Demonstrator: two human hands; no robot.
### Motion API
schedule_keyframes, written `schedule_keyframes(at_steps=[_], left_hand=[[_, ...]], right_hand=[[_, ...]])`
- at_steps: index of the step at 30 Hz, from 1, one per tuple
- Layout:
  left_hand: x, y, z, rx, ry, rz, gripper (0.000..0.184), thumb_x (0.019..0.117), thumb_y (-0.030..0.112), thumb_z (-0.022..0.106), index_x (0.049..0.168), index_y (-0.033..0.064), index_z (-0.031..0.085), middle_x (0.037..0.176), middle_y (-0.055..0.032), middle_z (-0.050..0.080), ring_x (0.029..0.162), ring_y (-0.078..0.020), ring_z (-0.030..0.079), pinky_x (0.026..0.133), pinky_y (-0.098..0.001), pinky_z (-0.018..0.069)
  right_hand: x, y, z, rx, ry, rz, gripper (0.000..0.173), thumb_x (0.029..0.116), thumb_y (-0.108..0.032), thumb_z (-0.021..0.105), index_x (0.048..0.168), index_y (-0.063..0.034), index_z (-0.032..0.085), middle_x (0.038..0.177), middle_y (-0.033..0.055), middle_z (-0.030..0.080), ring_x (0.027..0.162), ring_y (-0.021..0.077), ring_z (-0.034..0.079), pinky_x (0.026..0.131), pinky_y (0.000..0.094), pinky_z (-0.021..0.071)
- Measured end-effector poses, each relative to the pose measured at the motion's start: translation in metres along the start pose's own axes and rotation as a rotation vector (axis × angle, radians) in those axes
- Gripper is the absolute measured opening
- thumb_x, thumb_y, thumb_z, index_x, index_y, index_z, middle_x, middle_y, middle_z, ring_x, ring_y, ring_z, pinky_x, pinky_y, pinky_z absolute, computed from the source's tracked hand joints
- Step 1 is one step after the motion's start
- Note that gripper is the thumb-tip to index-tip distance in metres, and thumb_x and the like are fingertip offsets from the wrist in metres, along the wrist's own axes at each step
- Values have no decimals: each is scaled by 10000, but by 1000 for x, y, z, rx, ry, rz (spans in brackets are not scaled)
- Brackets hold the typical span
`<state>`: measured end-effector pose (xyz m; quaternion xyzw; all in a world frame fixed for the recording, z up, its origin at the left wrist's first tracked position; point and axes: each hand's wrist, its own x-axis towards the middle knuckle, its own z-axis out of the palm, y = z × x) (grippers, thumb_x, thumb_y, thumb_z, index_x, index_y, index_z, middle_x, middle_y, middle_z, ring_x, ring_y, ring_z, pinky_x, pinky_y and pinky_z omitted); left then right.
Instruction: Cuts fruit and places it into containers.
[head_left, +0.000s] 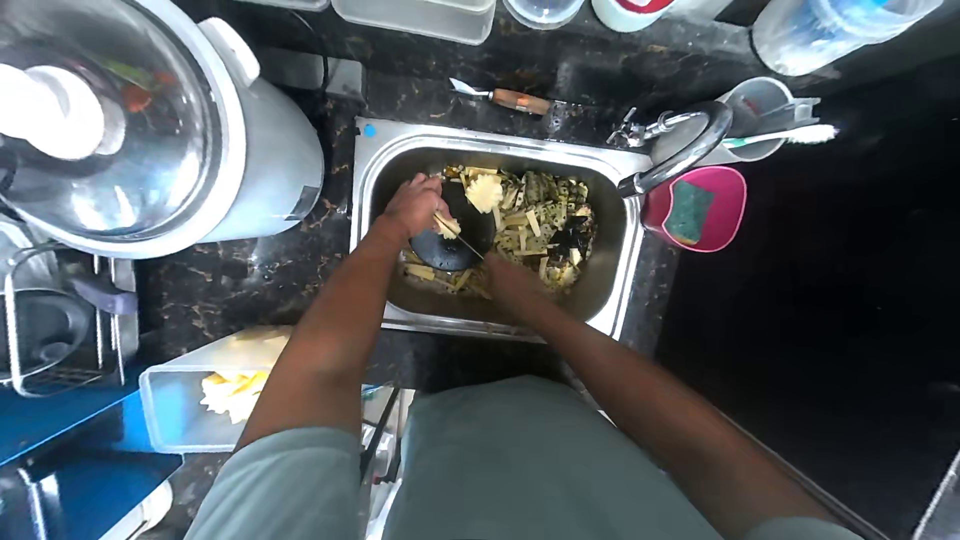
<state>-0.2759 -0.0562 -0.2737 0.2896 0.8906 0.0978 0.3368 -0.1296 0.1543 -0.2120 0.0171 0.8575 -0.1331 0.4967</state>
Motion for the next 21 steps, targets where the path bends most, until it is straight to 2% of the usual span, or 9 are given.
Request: schedule_keyframes(at_steps=[2, 5, 8, 11, 14, 17, 21], left_hand=[[-5, 1, 2, -75, 17, 3, 261, 792, 182, 862, 1026, 289, 814, 1269, -39, 651, 1264, -300, 541, 1061, -533, 469], [-16, 4, 16, -271, 86, -50, 271, 821, 103, 833, 1084, 166, 802, 1269, -127, 668, 1225, -327, 615, 1053, -554, 503], [-36, 21, 42, -462, 277, -258, 256, 813, 133, 841, 1061, 114, 782, 1177, -149, 700, 1147, -326, 654, 1003, -551, 536], [-55, 48, 54, -616, 414, -499, 292, 835, 128, 822, 1106, 52, 741, 1176, -180, 692, 1052, -332, 687, 938, -542, 563], [-61, 61, 60, -689, 452, -634, 293, 860, 137, 794, 1136, 58, 734, 1185, -163, 696, 1036, -316, 694, 937, -530, 568], [-60, 63, 62, -710, 459, -660, 272, 869, 150, 783, 1123, 62, 744, 1167, -159, 709, 1034, -310, 702, 933, -527, 572], [-58, 61, 63, -735, 445, -671, 269, 870, 175, 794, 1115, 73, 754, 1113, -149, 731, 1015, -306, 712, 924, -536, 571]], right_hand=[[-15, 11, -2, -47, -63, 45, 497, 1067, -229, 481, 1553, -234, 375, 1214, 222, 687, 1093, 462, 676, 869, 654, 543], [-44, 26, -10, -105, -92, 79, 477, 1065, -241, 466, 1538, -212, 414, 1231, 228, 681, 1112, 458, 671, 887, 658, 537], [-70, 26, -24, -73, -95, 66, 441, 1088, -268, 411, 1514, -158, 435, 1218, 232, 677, 1116, 444, 671, 912, 636, 538], [-71, 15, -25, -3, -42, 43, 442, 1105, -305, 376, 1516, -150, 430, 1169, 217, 694, 1097, 416, 685, 916, 600, 547], [-60, -2, -22, 23, -32, 51, 459, 1099, -309, 376, 1542, -192, 413, 1181, 198, 701, 1097, 393, 692, 913, 591, 550], [-42, -14, -16, -5, -30, 45, 447, 1099, -293, 378, 1525, -162, 416, 1218, 205, 689, 1117, 413, 683, 910, 612, 547], [-20, -18, -7, -2, -11, 8, 431, 1080, -240, 437, 1497, -137, 396, 1135, 225, 699, 1055, 439, 695, 864, 624, 560]])
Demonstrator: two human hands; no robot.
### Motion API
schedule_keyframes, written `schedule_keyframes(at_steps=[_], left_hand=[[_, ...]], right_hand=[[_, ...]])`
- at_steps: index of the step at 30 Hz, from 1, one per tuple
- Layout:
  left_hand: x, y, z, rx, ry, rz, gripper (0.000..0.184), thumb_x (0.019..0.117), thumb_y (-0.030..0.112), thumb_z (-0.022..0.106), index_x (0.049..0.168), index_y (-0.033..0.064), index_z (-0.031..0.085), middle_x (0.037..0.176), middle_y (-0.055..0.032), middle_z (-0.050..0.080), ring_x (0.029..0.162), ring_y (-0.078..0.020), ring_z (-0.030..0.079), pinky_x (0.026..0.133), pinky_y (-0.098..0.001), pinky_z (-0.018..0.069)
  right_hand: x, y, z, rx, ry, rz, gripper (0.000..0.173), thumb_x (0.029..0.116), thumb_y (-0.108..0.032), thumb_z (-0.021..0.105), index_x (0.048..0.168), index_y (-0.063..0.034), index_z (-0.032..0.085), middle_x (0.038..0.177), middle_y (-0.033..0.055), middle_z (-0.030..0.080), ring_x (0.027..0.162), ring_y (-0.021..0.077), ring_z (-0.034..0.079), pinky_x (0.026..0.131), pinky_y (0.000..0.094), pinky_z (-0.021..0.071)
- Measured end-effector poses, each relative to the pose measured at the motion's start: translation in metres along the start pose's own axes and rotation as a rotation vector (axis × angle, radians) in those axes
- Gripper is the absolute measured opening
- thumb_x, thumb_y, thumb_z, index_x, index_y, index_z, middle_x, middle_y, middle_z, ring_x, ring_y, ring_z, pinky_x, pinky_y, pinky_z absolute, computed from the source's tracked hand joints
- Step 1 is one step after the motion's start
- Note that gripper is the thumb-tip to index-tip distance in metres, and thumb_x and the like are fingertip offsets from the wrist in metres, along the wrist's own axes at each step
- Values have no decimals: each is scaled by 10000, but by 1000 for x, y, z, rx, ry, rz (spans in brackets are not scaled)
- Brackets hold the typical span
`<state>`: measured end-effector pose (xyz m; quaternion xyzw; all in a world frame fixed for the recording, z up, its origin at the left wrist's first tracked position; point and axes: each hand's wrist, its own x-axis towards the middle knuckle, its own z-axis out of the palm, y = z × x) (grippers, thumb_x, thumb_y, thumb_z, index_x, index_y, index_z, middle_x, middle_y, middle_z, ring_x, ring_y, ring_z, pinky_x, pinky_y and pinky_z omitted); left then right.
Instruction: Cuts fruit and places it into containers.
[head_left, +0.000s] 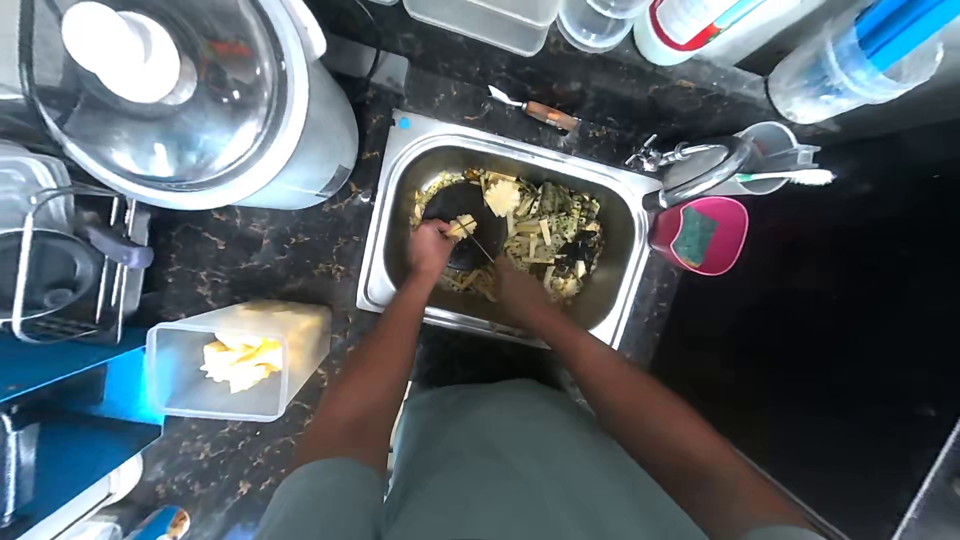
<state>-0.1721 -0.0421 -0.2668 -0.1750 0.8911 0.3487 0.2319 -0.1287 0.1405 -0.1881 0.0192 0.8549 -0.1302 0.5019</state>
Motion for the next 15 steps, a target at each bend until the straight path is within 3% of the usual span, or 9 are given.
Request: schedule_keyframes(at_steps=[6, 8, 10, 11, 13, 15], left_hand=[[1, 2, -2, 22, -20, -2, 301, 858, 172, 802, 1135, 70, 739, 1144, -161, 725, 1082, -342, 694, 947, -584, 551], [2, 2, -2, 88, -50, 58, 488, 847, 185, 802, 1303, 117, 642, 1296, -180, 644, 1139, -372, 660, 945, -596, 551], [3, 10, -3, 203, -140, 124, 766, 864, 337, 816, 1525, 254, 439, 1472, -216, 471, 1106, -412, 656, 881, -604, 581], [3, 14, 0, 270, -179, 162, 801, 891, 422, 787, 1572, 313, 380, 1512, -236, 415, 1053, -419, 672, 849, -595, 595], [6, 24, 8, 405, -231, 212, 706, 964, 471, 690, 1583, 356, 372, 1559, -258, 359, 992, -421, 691, 827, -582, 599], [9, 31, 18, 496, -248, 229, 541, 1029, 401, 609, 1540, 320, 449, 1565, -254, 359, 1037, -441, 677, 852, -587, 589]], right_hand=[[-23, 19, -5, -24, -78, 15, 510, 1082, -265, 424, 1576, -173, 340, 1252, 236, 666, 1138, 444, 663, 934, 642, 529], [-46, 32, -8, -8, -93, 44, 503, 1085, -304, 429, 1571, -192, 363, 1239, 234, 670, 1128, 437, 668, 938, 640, 531], [-69, 48, -5, 61, -61, 74, 461, 1101, -340, 391, 1537, -193, 408, 1206, 217, 680, 1100, 416, 680, 926, 625, 540], [-80, 58, -1, 91, -33, 87, 452, 1103, -348, 380, 1526, -192, 423, 1186, 206, 687, 1083, 404, 686, 917, 615, 546], [-99, 75, 8, 130, 11, 121, 459, 1107, -353, 368, 1535, -195, 422, 1173, 202, 696, 1068, 396, 695, 910, 609, 550], [-116, 89, 18, 163, 43, 150, 467, 1114, -368, 340, 1547, -211, 414, 1143, 198, 706, 1047, 393, 703, 899, 607, 552]])
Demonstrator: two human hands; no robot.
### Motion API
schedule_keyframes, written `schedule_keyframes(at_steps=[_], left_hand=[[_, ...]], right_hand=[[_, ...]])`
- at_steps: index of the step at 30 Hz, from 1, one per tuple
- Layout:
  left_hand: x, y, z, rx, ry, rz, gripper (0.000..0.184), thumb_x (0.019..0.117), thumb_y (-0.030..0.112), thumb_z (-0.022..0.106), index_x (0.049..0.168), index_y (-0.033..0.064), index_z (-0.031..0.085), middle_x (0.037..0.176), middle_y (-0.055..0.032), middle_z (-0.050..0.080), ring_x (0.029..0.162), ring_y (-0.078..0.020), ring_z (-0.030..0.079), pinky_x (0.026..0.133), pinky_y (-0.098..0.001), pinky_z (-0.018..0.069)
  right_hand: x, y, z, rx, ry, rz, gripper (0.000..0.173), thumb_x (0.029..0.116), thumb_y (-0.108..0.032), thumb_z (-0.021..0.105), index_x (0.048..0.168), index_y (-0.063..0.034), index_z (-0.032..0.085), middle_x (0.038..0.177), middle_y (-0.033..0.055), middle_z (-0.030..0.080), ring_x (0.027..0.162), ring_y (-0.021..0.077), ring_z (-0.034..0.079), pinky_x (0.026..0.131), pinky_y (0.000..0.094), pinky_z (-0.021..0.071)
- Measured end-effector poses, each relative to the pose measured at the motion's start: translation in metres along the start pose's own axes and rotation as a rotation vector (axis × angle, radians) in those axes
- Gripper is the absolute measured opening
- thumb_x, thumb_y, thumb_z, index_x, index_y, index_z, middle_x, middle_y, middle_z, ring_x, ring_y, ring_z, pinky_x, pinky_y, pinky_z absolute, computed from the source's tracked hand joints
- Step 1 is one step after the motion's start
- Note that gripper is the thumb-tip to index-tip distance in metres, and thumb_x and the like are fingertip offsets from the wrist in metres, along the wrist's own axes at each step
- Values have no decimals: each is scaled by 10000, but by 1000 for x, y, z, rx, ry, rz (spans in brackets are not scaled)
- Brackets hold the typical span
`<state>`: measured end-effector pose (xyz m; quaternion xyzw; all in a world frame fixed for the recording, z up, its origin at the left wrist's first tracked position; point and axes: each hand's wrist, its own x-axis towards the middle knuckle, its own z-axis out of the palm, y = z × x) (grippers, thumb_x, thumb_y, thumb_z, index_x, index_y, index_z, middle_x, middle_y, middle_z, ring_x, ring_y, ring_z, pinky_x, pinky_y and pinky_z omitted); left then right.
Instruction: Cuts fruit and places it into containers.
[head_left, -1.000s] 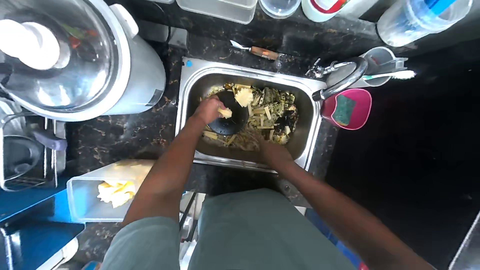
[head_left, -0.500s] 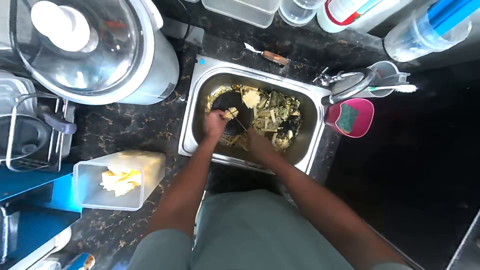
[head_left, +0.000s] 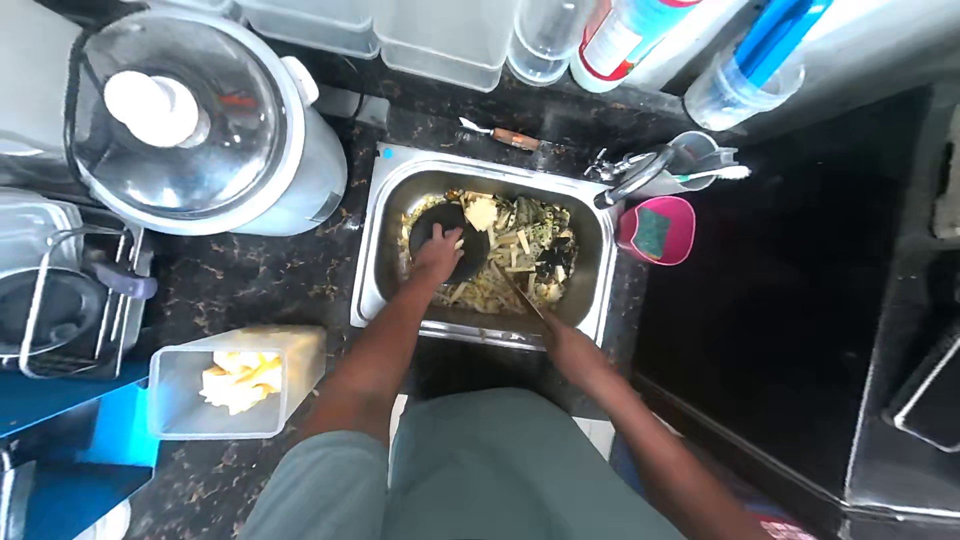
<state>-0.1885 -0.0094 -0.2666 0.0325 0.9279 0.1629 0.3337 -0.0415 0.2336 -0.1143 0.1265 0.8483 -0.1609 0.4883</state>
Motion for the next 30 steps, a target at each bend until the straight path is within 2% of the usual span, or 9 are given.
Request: schedule_keyframes(at_steps=[3, 8, 13, 16, 20, 23, 25, 28, 30], left_hand=[[3, 6, 12, 48, 18, 5, 412, 1055, 237, 566, 1464, 233, 518, 1533, -250, 400, 1091, -473, 653, 857, -602, 587], [-20, 13, 26, -23, 60, -118, 515, 976, 4, 586, 1459, 143, 471, 1528, -272, 384, 1014, -470, 684, 800, -591, 606], [-45, 16, 20, -534, 156, -180, 425, 1037, 153, 552, 1450, 86, 471, 1457, -277, 488, 1220, -445, 605, 975, -595, 541], [-91, 3, -8, -813, 330, -106, 420, 1011, 139, 604, 1406, 55, 487, 1341, -255, 581, 1141, -369, 650, 924, -539, 575], [-222, -38, -77, -557, 640, -40, 386, 1068, 213, 542, 1421, 62, 500, 1413, -182, 554, 1231, -281, 614, 1014, -469, 548], [-303, -100, -93, -476, 990, -205, 384, 1044, 169, 536, 1385, 0, 488, 1305, -202, 578, 1112, -263, 639, 934, -446, 569], [-330, -137, -91, -441, 1069, -298, 346, 1047, 227, 515, 1329, 27, 521, 1258, -177, 572, 1064, -247, 635, 879, -444, 572], [-346, -147, -94, -332, 1123, -335, 418, 1061, 371, 455, 1115, 24, 681, 1319, -168, 582, 1260, -255, 550, 1059, -443, 472], [-337, -133, -101, -295, 1227, -260, 442, 1051, 389, 459, 1014, 17, 695, 1354, -183, 555, 1318, -264, 506, 1106, -425, 432]], right_hand=[[-24, 25, 13, 76, 44, 41, 441, 1117, -401, 335, 1501, -224, 457, 1085, 186, 711, 995, 383, 711, 865, 607, 557], [-46, 57, 40, 161, 96, 41, 426, 1116, -364, 365, 1494, -201, 473, 1127, 196, 709, 1037, 390, 703, 909, 609, 543], [-54, 68, 51, 188, 151, 30, 460, 1115, -371, 383, 1529, -185, 459, 1151, 226, 704, 1056, 418, 694, 930, 639, 526], [-52, 62, 50, 219, 196, -47, 415, 1110, -338, 422, 1471, -159, 523, 1109, 248, 705, 971, 445, 702, 856, 677, 534], [-40, 55, 41, 209, 223, -141, 367, 1109, -295, 430, 1410, -126, 555, 1007, 261, 699, 864, 455, 696, 770, 687, 531], [-31, 42, 31, 155, 190, -174, 359, 1113, -284, 428, 1367, -73, 570, 1020, 283, 693, 942, 483, 688, 824, 702, 511], [-22, 34, 26, 121, 169, -201, 365, 1113, -284, 424, 1374, -74, 569, 1024, 281, 695, 960, 491, 685, 829, 697, 510], [-14, 22, 15, 99, 161, -229, 359, 1112, -293, 422, 1360, -78, 567, 983, 267, 693, 917, 480, 688, 793, 685, 522], [-16, 13, 7, 125, 155, -233, 362, 1116, -301, 416, 1372, -89, 559, 983, 257, 688, 894, 460, 687, 787, 671, 526]])
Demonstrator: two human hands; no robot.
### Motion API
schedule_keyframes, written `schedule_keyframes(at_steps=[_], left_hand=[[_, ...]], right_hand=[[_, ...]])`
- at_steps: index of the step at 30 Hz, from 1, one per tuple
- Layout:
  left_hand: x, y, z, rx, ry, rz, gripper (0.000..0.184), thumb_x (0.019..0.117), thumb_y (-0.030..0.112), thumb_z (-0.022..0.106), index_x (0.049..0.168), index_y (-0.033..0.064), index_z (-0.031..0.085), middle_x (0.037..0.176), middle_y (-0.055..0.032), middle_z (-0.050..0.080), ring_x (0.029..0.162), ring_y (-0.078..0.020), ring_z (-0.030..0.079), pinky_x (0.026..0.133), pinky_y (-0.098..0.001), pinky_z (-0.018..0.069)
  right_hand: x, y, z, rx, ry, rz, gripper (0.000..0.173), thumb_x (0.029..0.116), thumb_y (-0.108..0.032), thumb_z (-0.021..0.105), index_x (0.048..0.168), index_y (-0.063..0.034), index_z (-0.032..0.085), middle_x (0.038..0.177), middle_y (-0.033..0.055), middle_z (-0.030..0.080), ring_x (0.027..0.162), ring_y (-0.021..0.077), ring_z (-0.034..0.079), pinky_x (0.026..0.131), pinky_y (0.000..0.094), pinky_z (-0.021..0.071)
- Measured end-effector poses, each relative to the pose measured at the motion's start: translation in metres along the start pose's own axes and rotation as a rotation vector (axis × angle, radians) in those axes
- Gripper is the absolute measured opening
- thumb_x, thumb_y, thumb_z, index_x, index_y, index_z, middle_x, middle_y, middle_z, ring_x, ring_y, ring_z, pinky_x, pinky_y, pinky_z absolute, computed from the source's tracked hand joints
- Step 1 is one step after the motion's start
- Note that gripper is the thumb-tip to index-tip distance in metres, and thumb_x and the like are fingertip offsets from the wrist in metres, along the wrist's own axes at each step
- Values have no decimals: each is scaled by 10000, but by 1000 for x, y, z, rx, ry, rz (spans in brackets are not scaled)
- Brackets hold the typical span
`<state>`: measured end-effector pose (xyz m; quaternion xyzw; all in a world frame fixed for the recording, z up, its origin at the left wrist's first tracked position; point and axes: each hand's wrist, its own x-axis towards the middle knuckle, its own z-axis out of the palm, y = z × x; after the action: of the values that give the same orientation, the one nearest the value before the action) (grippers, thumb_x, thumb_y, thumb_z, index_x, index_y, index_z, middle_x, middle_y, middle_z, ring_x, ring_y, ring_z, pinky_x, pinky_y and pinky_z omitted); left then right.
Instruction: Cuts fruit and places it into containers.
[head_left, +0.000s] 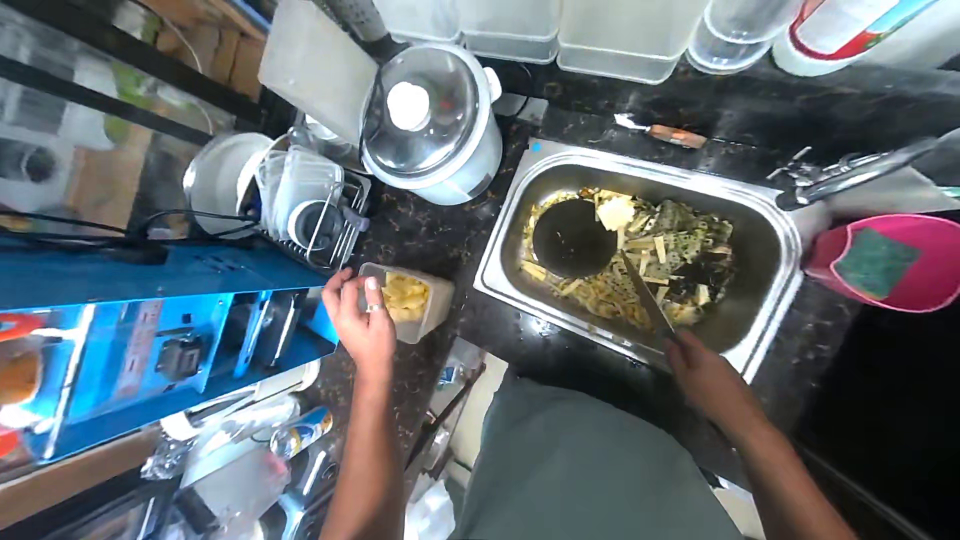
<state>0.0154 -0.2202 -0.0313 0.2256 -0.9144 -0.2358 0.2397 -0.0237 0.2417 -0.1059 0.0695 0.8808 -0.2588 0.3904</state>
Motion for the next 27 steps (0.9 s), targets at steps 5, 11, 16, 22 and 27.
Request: schedule_keyframes(at_steps=[5, 11, 16, 22, 27], left_hand=[[13, 88, 111, -150, -472, 139, 343, 975, 273, 695, 1222, 37, 672, 1265, -161, 644, 1190, -253, 627, 1008, -443, 544], [10, 160, 331, 23, -1042, 254, 498, 959, 311, 718, 1376, 61, 612, 1367, -181, 626, 1302, -343, 584, 1110, -539, 469], [-10, 180, 412, 134, -1163, 258, 733, 889, 281, 772, 1518, 65, 463, 1534, -245, 437, 1428, -444, 412, 1120, -602, 433], [-27, 169, 400, 21, -1222, 331, 474, 873, 114, 782, 1301, 73, 583, 1368, -197, 588, 1307, -407, 536, 1075, -572, 472], [-18, 125, 366, -169, -983, -8, 451, 903, 175, 774, 1257, 5, 553, 1207, -213, 651, 1118, -361, 658, 960, -568, 549]], right_hand=[[-2, 5, -19, 56, 21, 94, 419, 1117, -320, 389, 1470, -117, 488, 1030, 233, 695, 918, 424, 698, 819, 633, 545], [-13, 27, -20, 76, 62, 208, 431, 1114, -379, 382, 1466, -162, 500, 989, 201, 710, 900, 398, 710, 811, 618, 557], [-18, 43, -14, 107, 55, 292, 421, 1109, -393, 385, 1477, -214, 488, 982, 179, 716, 900, 377, 716, 810, 605, 562], [12, 34, -18, 207, -5, 285, 467, 1112, -391, 395, 1523, -176, 451, 1071, 204, 710, 968, 389, 707, 869, 604, 550], [81, -5, -25, 148, -92, 147, 471, 1114, -380, 359, 1533, -184, 447, 1191, 192, 693, 1073, 375, 691, 936, 597, 537]])
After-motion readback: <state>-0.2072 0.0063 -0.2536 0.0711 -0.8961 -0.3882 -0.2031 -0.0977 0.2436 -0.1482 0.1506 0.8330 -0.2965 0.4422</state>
